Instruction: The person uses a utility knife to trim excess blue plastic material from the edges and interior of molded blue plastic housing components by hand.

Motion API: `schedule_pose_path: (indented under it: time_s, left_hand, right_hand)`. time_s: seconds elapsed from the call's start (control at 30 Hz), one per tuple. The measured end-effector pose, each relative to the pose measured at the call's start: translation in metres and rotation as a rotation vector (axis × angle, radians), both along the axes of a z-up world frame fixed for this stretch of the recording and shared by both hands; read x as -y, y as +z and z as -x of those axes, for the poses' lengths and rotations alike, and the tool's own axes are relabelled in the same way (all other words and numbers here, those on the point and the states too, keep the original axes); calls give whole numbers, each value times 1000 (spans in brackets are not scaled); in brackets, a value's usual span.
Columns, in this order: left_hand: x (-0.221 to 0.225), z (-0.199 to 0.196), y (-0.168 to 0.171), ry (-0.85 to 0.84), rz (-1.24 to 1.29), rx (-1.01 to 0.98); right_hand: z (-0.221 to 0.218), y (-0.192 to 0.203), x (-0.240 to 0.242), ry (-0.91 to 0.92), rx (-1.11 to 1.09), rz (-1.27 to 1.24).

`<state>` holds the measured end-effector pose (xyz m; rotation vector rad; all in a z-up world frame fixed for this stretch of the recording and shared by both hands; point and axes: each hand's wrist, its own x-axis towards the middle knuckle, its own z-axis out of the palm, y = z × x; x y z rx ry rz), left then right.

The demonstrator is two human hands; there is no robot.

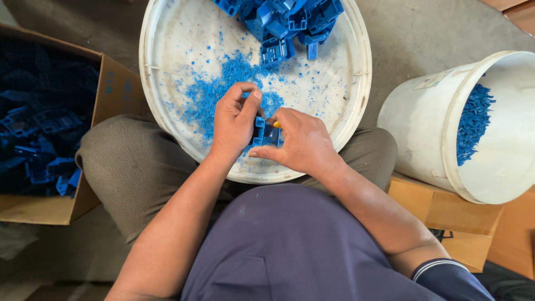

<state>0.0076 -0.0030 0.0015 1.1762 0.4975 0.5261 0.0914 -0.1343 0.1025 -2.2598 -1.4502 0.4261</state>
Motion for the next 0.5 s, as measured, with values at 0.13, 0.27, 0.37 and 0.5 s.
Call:
schedule_pose_path:
  time_s: [0.13,0.27,0.37,0.5]
  left_hand:
    - [1,1,0,13,-2,18]
    - [-1,2,2,18,4,-9]
    - [-1,3,4,20,2,-3]
    - [-3,4,5,24,-28,-8]
  right_hand:
    - [3,-2,-2,4,42,33]
    - [4,-8,-2,30,79,2]
    - [5,-11,-1,32,100,-9]
    - [7,-14,0,39,114,-26]
